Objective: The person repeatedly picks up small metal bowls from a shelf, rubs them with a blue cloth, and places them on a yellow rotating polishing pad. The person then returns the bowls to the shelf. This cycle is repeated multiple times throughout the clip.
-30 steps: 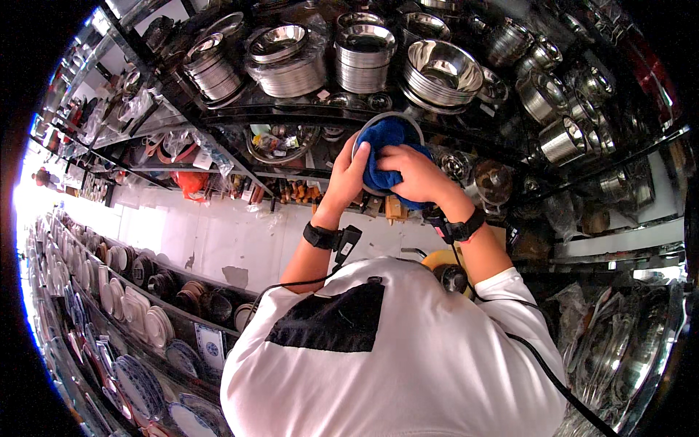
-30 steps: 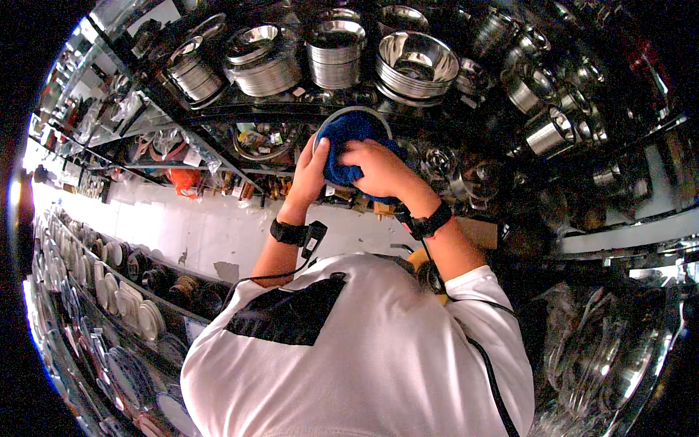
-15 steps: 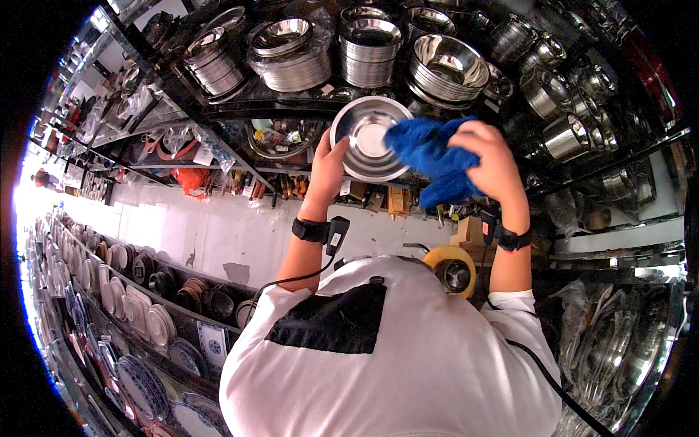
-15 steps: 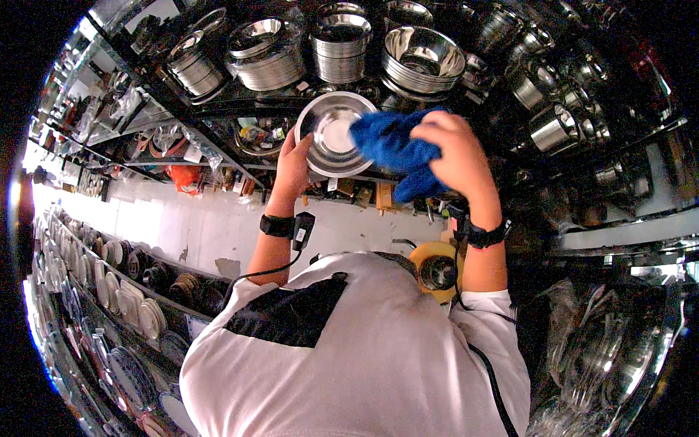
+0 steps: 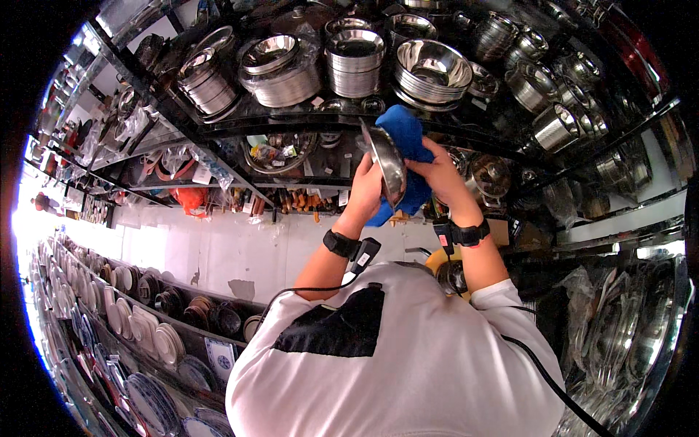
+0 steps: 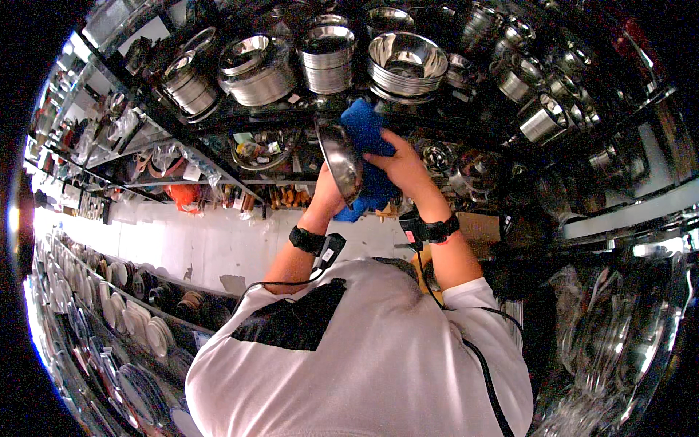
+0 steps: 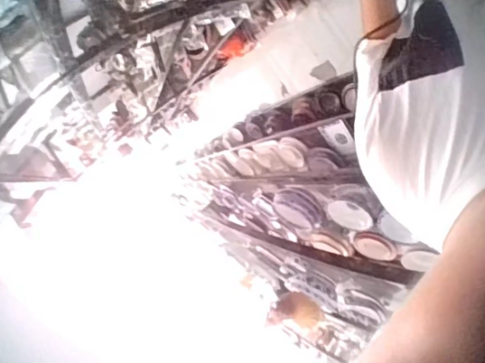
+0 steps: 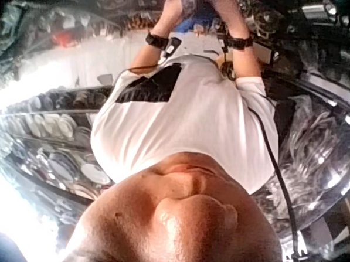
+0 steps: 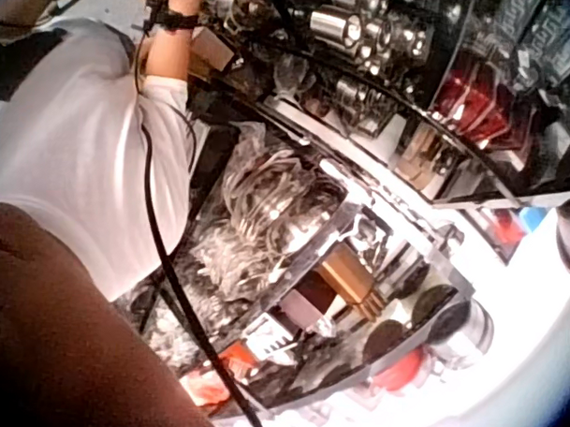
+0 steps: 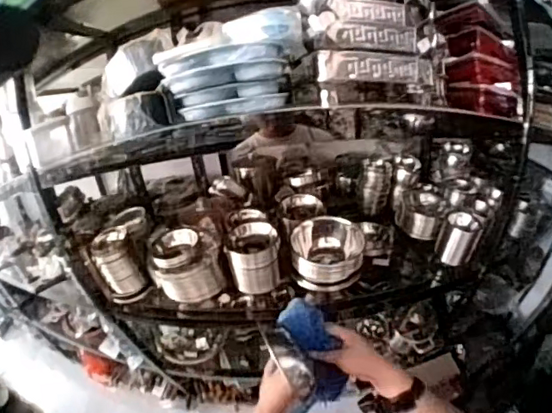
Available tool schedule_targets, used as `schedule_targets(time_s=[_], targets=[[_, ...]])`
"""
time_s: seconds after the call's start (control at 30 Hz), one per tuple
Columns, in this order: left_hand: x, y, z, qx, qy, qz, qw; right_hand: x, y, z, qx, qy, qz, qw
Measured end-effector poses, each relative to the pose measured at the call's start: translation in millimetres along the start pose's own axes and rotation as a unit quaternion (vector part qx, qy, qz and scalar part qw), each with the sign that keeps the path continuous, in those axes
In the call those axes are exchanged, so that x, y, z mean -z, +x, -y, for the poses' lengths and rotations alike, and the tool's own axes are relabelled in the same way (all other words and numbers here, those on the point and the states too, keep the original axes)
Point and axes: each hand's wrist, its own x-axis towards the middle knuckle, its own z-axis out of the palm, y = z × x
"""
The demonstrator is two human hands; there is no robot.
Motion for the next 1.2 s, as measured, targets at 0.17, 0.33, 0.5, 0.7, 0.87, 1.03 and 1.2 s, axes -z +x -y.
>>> schedule_targets(time_s=[0.17, 0.33, 0.5, 0.7, 0.87, 1.03, 1.2], targets=[[7.8, 3.4, -9.8, -0.143, 0.132, -0.114, 0.974, -8.2, -15.8, 29.8, -0.013, 0.007, 0.067, 0.998], [21.6, 15.3, -36.5, -0.201, 0.14, -0.171, 0.954, 8.9, -25.6, 31.1, 0.18, -0.095, 0.136, 0.97], [28.2, 5.1, -30.7, -0.082, 0.104, -0.133, 0.982, 13.7, -18.8, 47.6, 0.107, 0.097, 0.064, 0.987], [-1.1, -8.5, -31.3, -0.048, 0.077, -0.066, 0.994, -4.6, -5.1, 13.9, -0.075, 0.238, 0.015, 0.968], [5.7, 1.2, -25.5, -0.124, 0.109, -0.07, 0.984, -5.2, -0.6, -11.5, -0.09, 0.151, 0.073, 0.982], [6.4, 13.1, -34.4, -0.156, 0.09, -0.133, 0.975, 1.8, -6.6, -9.5, 0.043, -0.023, 0.119, 0.992], [39.4, 26.4, -41.6, -0.178, 0.093, -0.197, 0.96, 40.9, -12.7, -55.3, -0.05, -0.017, 0.016, 0.998]])
